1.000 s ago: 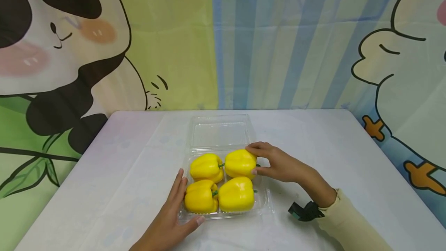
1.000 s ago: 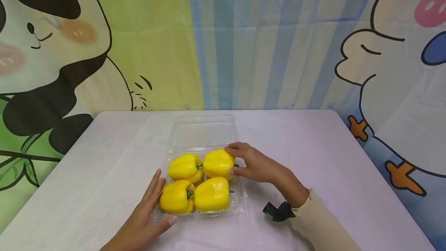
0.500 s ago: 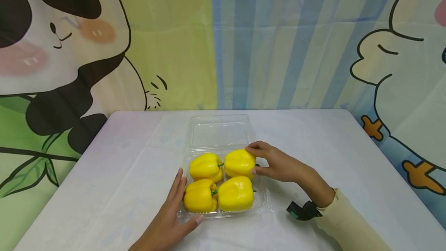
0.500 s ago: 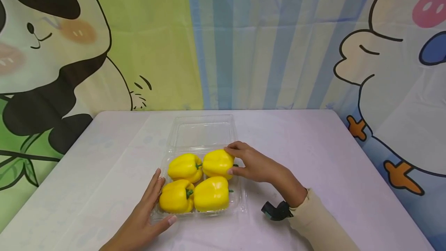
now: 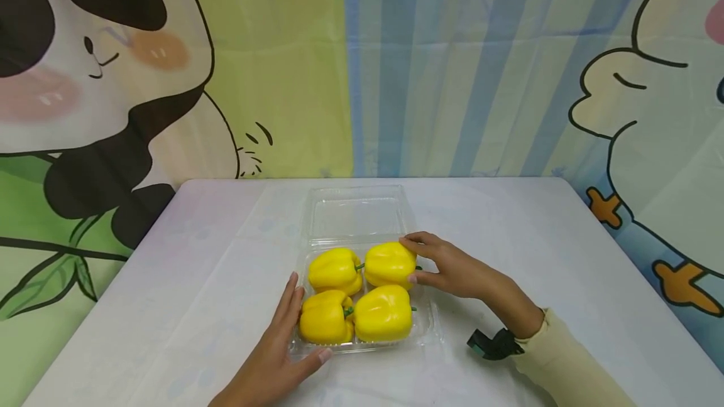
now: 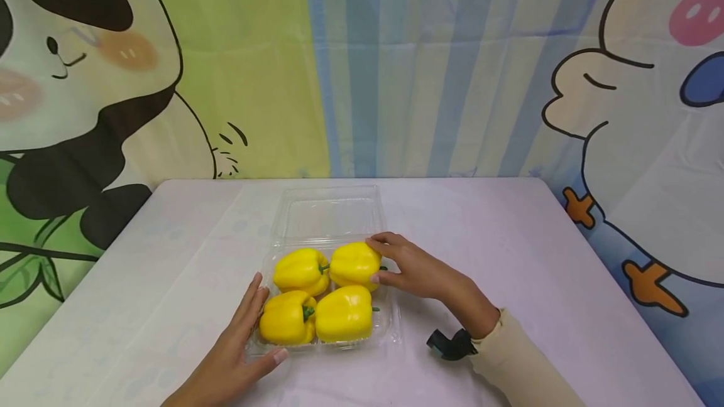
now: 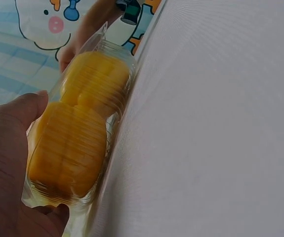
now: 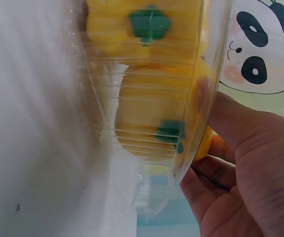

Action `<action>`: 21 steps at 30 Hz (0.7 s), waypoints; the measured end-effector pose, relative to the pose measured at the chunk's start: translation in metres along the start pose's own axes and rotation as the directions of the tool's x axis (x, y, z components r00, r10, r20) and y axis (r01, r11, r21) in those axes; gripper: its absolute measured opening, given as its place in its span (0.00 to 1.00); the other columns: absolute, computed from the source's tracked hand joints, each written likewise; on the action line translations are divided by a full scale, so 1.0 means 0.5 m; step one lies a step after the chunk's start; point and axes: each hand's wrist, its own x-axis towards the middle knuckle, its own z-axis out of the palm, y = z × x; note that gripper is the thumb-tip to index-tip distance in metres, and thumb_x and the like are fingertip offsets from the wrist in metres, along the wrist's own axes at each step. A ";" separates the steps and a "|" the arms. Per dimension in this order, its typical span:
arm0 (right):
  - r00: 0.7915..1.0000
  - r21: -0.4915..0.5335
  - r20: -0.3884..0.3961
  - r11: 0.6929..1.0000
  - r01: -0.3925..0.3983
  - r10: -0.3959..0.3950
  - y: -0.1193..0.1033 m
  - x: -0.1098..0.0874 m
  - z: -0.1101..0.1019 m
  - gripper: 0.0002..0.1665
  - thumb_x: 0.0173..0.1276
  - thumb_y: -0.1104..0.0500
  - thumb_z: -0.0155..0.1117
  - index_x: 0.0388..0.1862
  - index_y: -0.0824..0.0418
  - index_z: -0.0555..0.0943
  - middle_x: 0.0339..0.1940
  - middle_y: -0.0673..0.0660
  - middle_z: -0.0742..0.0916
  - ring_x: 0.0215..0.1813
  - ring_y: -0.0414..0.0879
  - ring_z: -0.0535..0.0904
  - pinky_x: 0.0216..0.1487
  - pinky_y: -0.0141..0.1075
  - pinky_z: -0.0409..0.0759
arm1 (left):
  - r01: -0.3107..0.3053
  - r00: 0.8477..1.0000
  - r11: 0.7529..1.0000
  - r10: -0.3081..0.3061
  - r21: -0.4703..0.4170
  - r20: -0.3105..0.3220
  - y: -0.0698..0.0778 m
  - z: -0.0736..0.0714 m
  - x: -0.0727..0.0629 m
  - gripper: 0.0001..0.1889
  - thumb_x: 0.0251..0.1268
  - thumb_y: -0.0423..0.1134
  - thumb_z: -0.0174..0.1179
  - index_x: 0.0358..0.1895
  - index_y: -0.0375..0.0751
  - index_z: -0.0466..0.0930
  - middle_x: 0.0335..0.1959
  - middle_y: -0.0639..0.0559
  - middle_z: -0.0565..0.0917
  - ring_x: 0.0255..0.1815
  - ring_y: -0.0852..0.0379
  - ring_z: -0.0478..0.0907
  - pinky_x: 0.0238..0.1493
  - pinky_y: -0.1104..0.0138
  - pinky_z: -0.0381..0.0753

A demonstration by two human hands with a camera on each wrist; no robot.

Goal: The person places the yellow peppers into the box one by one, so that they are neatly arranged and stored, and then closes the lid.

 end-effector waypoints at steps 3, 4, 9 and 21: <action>1.000 0.015 -0.010 1.000 -0.012 0.012 0.001 -0.003 0.004 0.43 0.67 0.48 0.65 0.74 0.66 0.63 0.70 0.63 0.69 0.67 0.57 0.68 0.64 0.51 0.70 | 0.007 1.000 1.000 -0.007 -0.016 0.012 0.000 -0.001 0.001 0.57 0.54 0.63 0.66 0.78 0.41 0.42 0.79 0.64 0.31 0.76 0.53 0.45 0.66 0.49 0.55; 1.000 0.022 -0.016 1.000 -0.014 0.014 0.001 -0.003 0.005 0.43 0.67 0.47 0.65 0.74 0.65 0.62 0.70 0.63 0.69 0.68 0.57 0.68 0.64 0.51 0.70 | 0.011 1.000 1.000 -0.011 -0.021 0.015 0.000 -0.001 0.001 0.57 0.54 0.63 0.66 0.78 0.41 0.42 0.79 0.63 0.31 0.76 0.52 0.44 0.66 0.49 0.55; 0.999 0.044 -0.039 0.999 -0.003 0.004 0.002 -0.005 0.008 0.42 0.67 0.46 0.64 0.74 0.63 0.64 0.70 0.61 0.71 0.68 0.56 0.68 0.63 0.50 0.70 | 0.020 1.000 1.000 -0.020 -0.014 0.021 0.001 -0.002 -0.001 0.57 0.55 0.65 0.65 0.78 0.39 0.42 0.79 0.62 0.31 0.76 0.51 0.44 0.66 0.49 0.55; 0.996 0.062 -0.081 0.998 0.029 -0.024 0.005 -0.004 0.004 0.40 0.67 0.47 0.66 0.73 0.60 0.67 0.70 0.58 0.71 0.68 0.55 0.68 0.62 0.50 0.71 | -0.026 1.000 1.000 0.026 0.015 0.009 -0.005 -0.003 -0.002 0.57 0.55 0.65 0.65 0.78 0.39 0.42 0.79 0.63 0.30 0.76 0.54 0.46 0.66 0.51 0.56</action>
